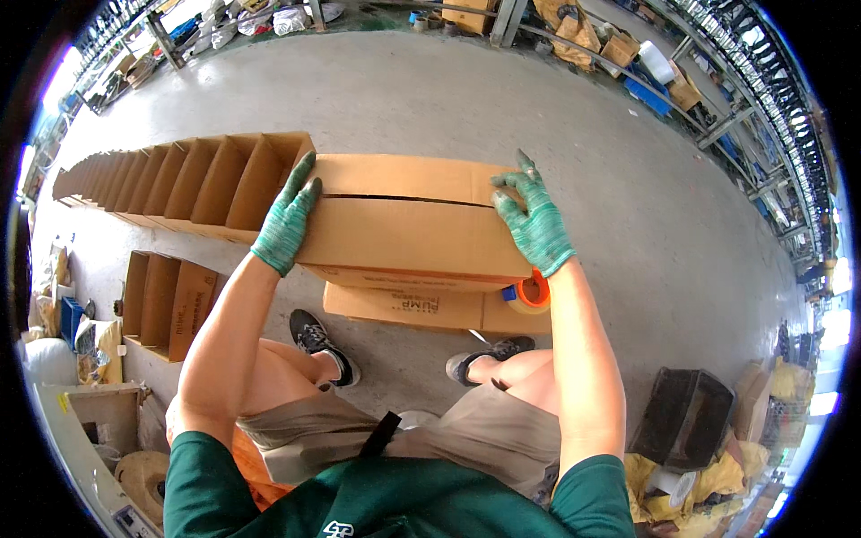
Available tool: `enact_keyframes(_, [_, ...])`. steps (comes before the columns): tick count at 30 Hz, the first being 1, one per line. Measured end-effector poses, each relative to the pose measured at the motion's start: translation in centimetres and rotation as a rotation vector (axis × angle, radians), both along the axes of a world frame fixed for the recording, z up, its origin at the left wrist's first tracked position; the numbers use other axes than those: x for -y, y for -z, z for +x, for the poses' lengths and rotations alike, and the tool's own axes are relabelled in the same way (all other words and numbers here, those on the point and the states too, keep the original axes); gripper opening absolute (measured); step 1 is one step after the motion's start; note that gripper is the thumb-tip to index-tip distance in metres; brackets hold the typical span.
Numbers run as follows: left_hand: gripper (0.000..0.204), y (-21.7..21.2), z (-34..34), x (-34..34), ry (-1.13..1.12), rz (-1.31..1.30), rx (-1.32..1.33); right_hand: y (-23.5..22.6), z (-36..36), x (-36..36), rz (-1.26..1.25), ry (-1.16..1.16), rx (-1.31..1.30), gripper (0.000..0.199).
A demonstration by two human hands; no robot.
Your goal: The person sits on the floor in a warehouse and repeatedly tapes cardboard boxes. They pick up a box, fold the flaps, and use a handheld tape dispenser to seal the top seam. After sealing, they place the box on a growing stack and retrieve another box to repeat the process.
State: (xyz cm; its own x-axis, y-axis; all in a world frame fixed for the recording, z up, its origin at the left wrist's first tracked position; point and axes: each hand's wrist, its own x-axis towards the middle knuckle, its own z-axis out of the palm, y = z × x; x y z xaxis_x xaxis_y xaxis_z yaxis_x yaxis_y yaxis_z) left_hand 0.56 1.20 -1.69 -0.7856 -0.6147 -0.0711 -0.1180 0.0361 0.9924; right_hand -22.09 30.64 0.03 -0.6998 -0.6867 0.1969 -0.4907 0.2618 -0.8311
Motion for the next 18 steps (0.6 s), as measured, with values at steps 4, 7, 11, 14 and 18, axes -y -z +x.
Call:
enact_keyframes(4, [0.048,1.4,0.0,1.1,0.023,-0.245,-0.055,-0.5,0.7,0.2,0.022,0.001,-0.028,0.024])
enact_keyframes(7, [0.045,1.7,-0.3,1.2,0.032,-0.388,0.023,-0.2,0.7,0.1,0.106,0.017,-0.121,0.027])
enact_keyframes(11, [0.046,0.8,-0.6,0.6,0.036,-0.301,0.127,0.4,1.1,0.0,0.172,0.046,-0.108,0.034])
enact_keyframes(14, [0.047,1.5,-0.5,1.1,0.049,-0.303,0.099,0.6,0.1,-1.6,-0.057,0.057,0.157,0.040])
enact_keyframes(18, [0.048,1.2,-0.3,1.0,0.050,-0.360,0.155,4.3,-3.8,-5.9,0.710,0.168,0.113,0.047])
